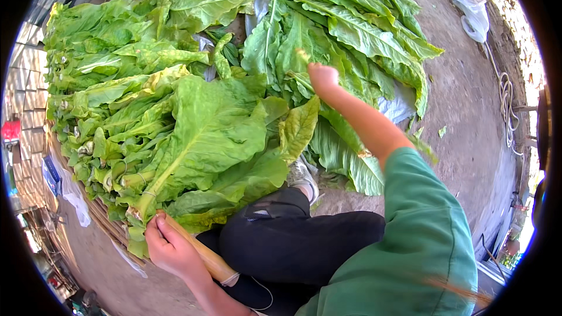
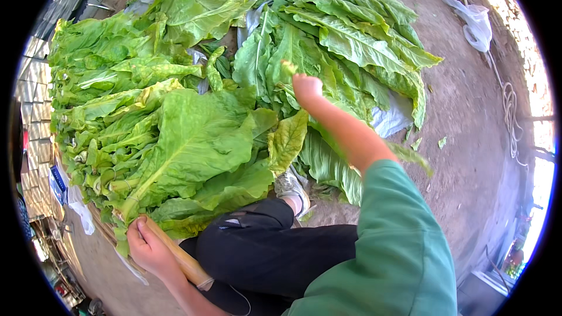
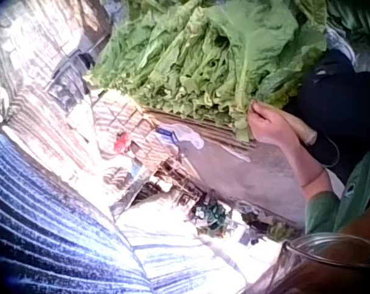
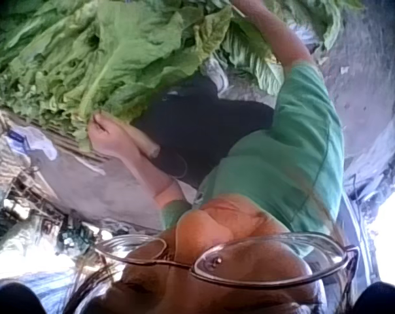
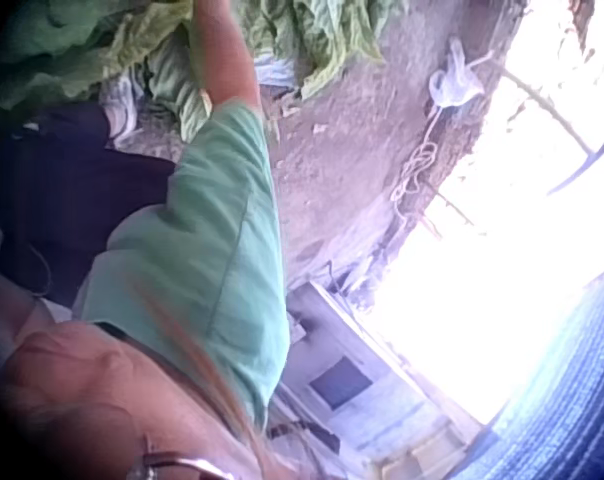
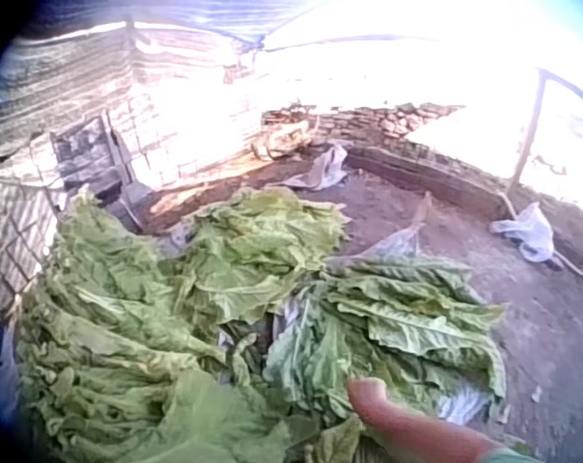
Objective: The person gathers large green leaves and wraps them around a cylindrical bamboo stick. They repeatedly add leaves to the bundle and secure the assembly by tying a string around the stick and leaves.
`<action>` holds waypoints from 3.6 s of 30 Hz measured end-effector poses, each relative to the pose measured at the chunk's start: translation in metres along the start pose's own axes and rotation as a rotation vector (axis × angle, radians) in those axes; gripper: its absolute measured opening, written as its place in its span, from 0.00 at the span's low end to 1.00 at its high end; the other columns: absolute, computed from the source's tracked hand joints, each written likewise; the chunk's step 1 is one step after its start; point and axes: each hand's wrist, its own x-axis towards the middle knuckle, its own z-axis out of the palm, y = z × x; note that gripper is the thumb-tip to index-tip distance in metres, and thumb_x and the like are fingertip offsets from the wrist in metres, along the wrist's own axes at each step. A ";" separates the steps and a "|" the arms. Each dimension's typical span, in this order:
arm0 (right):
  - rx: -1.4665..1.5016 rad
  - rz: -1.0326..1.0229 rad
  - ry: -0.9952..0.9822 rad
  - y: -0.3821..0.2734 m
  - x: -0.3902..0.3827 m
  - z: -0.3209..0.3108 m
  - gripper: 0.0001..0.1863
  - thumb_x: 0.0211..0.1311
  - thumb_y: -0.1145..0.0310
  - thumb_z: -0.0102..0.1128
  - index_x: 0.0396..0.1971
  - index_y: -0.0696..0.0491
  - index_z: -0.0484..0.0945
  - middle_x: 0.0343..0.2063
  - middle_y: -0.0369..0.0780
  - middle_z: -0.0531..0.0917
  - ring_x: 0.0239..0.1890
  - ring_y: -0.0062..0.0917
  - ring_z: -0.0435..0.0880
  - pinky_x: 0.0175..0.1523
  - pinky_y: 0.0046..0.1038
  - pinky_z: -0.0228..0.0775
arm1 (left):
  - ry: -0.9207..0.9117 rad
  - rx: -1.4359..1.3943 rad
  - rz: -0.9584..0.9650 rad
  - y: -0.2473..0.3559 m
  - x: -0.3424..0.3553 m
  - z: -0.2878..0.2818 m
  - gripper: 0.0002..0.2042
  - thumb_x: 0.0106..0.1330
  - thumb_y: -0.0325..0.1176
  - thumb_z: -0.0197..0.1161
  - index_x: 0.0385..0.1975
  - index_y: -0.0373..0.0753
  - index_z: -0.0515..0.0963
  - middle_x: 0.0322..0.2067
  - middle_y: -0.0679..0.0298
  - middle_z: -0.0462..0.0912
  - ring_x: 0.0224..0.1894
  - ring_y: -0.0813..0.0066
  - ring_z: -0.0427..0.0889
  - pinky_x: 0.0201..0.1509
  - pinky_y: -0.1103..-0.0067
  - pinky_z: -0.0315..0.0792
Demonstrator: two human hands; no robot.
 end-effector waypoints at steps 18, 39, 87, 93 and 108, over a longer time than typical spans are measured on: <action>1.045 0.274 -0.076 0.049 -0.036 0.059 0.32 0.54 0.49 0.57 0.54 0.54 0.67 0.45 0.45 0.77 0.46 0.35 0.75 0.52 0.33 0.65 | 0.020 -0.056 0.038 -0.007 -0.003 0.001 0.07 0.62 0.27 0.54 0.32 0.29 0.76 0.28 0.54 0.80 0.30 0.64 0.80 0.34 0.76 0.73; 0.428 -1.134 0.845 -0.182 -0.194 -0.333 0.10 0.45 0.66 0.52 0.30 0.49 0.68 0.22 0.33 0.70 0.27 0.24 0.72 0.35 0.27 0.60 | -0.350 -0.119 0.231 0.006 -0.062 -0.075 0.07 0.59 0.33 0.55 0.30 0.38 0.76 0.26 0.54 0.79 0.30 0.55 0.78 0.32 0.69 0.71; 0.427 0.339 -0.557 -0.028 -0.112 0.111 0.28 0.54 0.65 0.51 0.57 0.48 0.58 0.50 0.45 0.72 0.52 0.32 0.73 0.51 0.37 0.66 | -0.030 -0.671 -0.732 -0.097 -0.010 0.014 0.18 0.67 0.37 0.44 0.52 0.34 0.65 0.48 0.57 0.71 0.41 0.70 0.75 0.42 0.75 0.72; 0.500 0.397 -0.179 -0.006 -0.097 0.106 0.18 0.47 0.62 0.57 0.40 0.52 0.70 0.39 0.44 0.72 0.44 0.36 0.74 0.45 0.37 0.68 | -0.009 -0.555 -0.718 -0.104 -0.010 0.014 0.17 0.67 0.37 0.44 0.51 0.34 0.65 0.47 0.57 0.71 0.41 0.71 0.75 0.42 0.74 0.72; 0.908 0.545 -0.025 -0.016 0.064 0.060 0.26 0.52 0.56 0.58 0.48 0.56 0.71 0.45 0.49 0.76 0.49 0.41 0.74 0.52 0.35 0.66 | 0.014 -0.432 -0.740 -0.117 -0.014 0.009 0.17 0.66 0.37 0.45 0.49 0.33 0.67 0.45 0.57 0.73 0.39 0.71 0.76 0.40 0.74 0.73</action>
